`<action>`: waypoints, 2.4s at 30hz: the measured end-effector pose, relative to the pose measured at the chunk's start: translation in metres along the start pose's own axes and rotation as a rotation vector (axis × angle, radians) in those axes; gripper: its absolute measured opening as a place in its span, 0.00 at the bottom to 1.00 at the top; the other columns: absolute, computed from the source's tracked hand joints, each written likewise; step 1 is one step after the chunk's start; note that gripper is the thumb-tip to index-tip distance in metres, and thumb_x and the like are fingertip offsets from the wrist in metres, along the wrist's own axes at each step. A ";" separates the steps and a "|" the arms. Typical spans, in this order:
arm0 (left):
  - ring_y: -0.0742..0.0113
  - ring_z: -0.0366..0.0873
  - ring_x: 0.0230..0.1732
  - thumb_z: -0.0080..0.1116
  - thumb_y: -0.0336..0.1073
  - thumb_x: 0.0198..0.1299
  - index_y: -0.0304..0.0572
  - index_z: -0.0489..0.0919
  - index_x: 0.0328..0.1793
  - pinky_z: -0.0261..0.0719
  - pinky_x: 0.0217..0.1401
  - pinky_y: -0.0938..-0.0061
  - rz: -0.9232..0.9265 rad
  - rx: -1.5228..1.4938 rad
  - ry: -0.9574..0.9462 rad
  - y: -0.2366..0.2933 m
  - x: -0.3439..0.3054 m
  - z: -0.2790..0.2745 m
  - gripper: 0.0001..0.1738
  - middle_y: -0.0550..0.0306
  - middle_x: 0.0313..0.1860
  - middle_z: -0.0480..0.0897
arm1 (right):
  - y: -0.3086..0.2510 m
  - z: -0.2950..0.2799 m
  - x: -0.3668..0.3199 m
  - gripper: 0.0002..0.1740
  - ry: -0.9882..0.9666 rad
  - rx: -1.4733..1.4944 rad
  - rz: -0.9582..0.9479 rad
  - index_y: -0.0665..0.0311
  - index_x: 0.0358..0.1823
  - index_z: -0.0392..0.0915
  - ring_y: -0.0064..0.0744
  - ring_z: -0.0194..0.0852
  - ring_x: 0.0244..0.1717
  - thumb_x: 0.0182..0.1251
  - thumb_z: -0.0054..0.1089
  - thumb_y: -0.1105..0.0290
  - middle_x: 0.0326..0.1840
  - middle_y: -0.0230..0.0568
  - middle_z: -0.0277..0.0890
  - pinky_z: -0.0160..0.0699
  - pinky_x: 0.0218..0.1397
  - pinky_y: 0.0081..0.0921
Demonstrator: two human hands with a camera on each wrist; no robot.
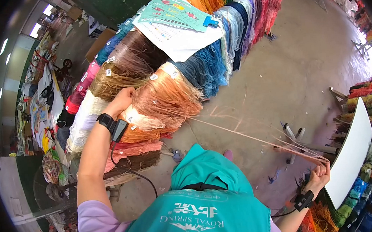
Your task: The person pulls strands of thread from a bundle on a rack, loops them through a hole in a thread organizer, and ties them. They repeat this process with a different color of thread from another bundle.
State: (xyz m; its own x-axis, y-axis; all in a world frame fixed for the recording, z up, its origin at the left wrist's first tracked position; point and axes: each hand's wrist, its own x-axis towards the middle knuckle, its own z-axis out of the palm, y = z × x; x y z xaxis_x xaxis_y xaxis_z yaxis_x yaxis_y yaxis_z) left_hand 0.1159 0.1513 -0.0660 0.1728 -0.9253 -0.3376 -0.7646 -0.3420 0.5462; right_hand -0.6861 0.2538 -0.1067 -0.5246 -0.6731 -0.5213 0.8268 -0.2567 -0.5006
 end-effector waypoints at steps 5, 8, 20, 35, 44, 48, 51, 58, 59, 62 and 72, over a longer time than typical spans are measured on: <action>0.58 0.73 0.30 0.53 0.23 0.49 0.31 0.72 0.31 0.71 0.37 0.63 0.012 0.051 -0.001 0.005 -0.001 -0.001 0.04 0.42 0.25 0.76 | -0.024 0.009 -0.006 0.16 0.030 -0.065 -0.122 0.58 0.26 0.60 0.20 0.32 0.12 0.76 0.49 0.75 0.13 0.24 0.42 0.37 0.13 0.20; 0.51 0.74 0.31 0.56 0.25 0.49 0.30 0.72 0.32 0.72 0.39 0.62 0.017 0.117 0.020 0.005 -0.002 -0.003 0.05 0.38 0.27 0.77 | -0.071 -0.005 0.005 0.17 0.170 -0.088 -0.305 0.55 0.25 0.59 0.19 0.33 0.12 0.76 0.50 0.72 0.13 0.23 0.42 0.37 0.14 0.20; 0.49 0.80 0.55 0.59 0.41 0.65 0.36 0.77 0.60 0.75 0.58 0.62 -0.009 -0.102 0.213 0.040 -0.030 -0.015 0.21 0.40 0.52 0.82 | -0.160 -0.045 0.070 0.07 0.104 -1.165 -0.574 0.59 0.42 0.84 0.11 0.49 0.13 0.67 0.61 0.67 0.16 0.17 0.57 0.44 0.15 0.15; 0.79 0.75 0.38 0.62 0.30 0.64 0.37 0.81 0.45 0.75 0.39 0.79 -0.162 -0.306 -0.246 -0.014 -0.001 -0.011 0.06 0.64 0.35 0.82 | 0.156 0.042 0.005 0.07 -0.438 -1.251 -0.147 0.62 0.36 0.81 0.08 0.52 0.19 0.72 0.59 0.68 0.21 0.16 0.66 0.48 0.20 0.13; 0.51 0.84 0.47 0.65 0.31 0.54 0.33 0.82 0.54 0.78 0.53 0.64 0.177 0.222 -0.345 -0.035 0.031 -0.011 0.20 0.41 0.44 0.86 | 0.202 0.090 -0.039 0.11 -0.620 -1.531 0.009 0.63 0.30 0.76 0.12 0.55 0.21 0.72 0.56 0.68 0.21 0.18 0.62 0.51 0.22 0.17; 0.59 0.78 0.59 0.52 0.37 0.69 0.33 0.77 0.62 0.72 0.63 0.69 0.078 -0.168 -0.112 0.020 -0.011 -0.042 0.20 0.47 0.57 0.82 | 0.193 0.101 -0.030 0.12 -0.711 -1.590 -0.063 0.65 0.28 0.74 0.14 0.55 0.25 0.71 0.56 0.68 0.21 0.20 0.59 0.54 0.27 0.18; 0.65 0.72 0.66 0.46 0.47 0.75 0.35 0.72 0.69 0.66 0.70 0.72 0.086 -0.279 -0.198 0.052 -0.044 -0.046 0.26 0.53 0.63 0.79 | 0.186 0.128 -0.041 0.12 -0.723 -1.599 -0.020 0.65 0.30 0.78 0.13 0.54 0.22 0.72 0.56 0.67 0.20 0.19 0.60 0.53 0.25 0.18; 0.65 0.70 0.67 0.47 0.51 0.75 0.34 0.74 0.68 0.64 0.71 0.71 -0.061 -0.256 0.064 0.072 -0.072 -0.030 0.28 0.51 0.65 0.77 | 0.173 0.198 -0.080 0.11 -0.828 -1.578 0.075 0.64 0.34 0.82 0.10 0.53 0.19 0.72 0.56 0.66 0.19 0.18 0.62 0.51 0.22 0.15; 0.65 0.71 0.67 0.49 0.47 0.74 0.34 0.75 0.66 0.64 0.71 0.71 0.095 -0.220 0.197 0.077 -0.076 -0.027 0.25 0.52 0.64 0.78 | 0.170 0.206 -0.086 0.12 -0.854 -1.600 0.069 0.65 0.35 0.82 0.11 0.54 0.19 0.72 0.56 0.66 0.19 0.19 0.63 0.52 0.22 0.16; 0.68 0.73 0.64 0.52 0.36 0.71 0.36 0.78 0.63 0.67 0.69 0.72 0.444 -0.316 0.364 0.135 -0.102 -0.018 0.18 0.56 0.61 0.80 | 0.174 0.225 -0.099 0.12 -1.009 -1.643 0.034 0.67 0.35 0.82 0.15 0.59 0.20 0.72 0.56 0.66 0.21 0.22 0.68 0.59 0.25 0.17; 0.80 0.80 0.37 0.60 0.33 0.65 0.39 0.71 0.71 0.79 0.41 0.83 0.537 -0.768 -0.482 0.304 -0.120 0.083 0.28 0.59 0.51 0.82 | 0.172 0.280 -0.155 0.11 -1.588 -1.522 0.019 0.70 0.37 0.81 0.19 0.77 0.36 0.72 0.55 0.69 0.30 0.30 0.77 0.75 0.37 0.23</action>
State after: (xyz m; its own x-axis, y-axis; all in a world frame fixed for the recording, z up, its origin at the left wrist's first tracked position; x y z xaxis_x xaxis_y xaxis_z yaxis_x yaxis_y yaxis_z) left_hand -0.1886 0.1721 0.0766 -0.4659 -0.8809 -0.0837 -0.0397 -0.0737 0.9965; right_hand -0.4060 0.1193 0.0816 0.6877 -0.7200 -0.0934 -0.3305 -0.1959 -0.9233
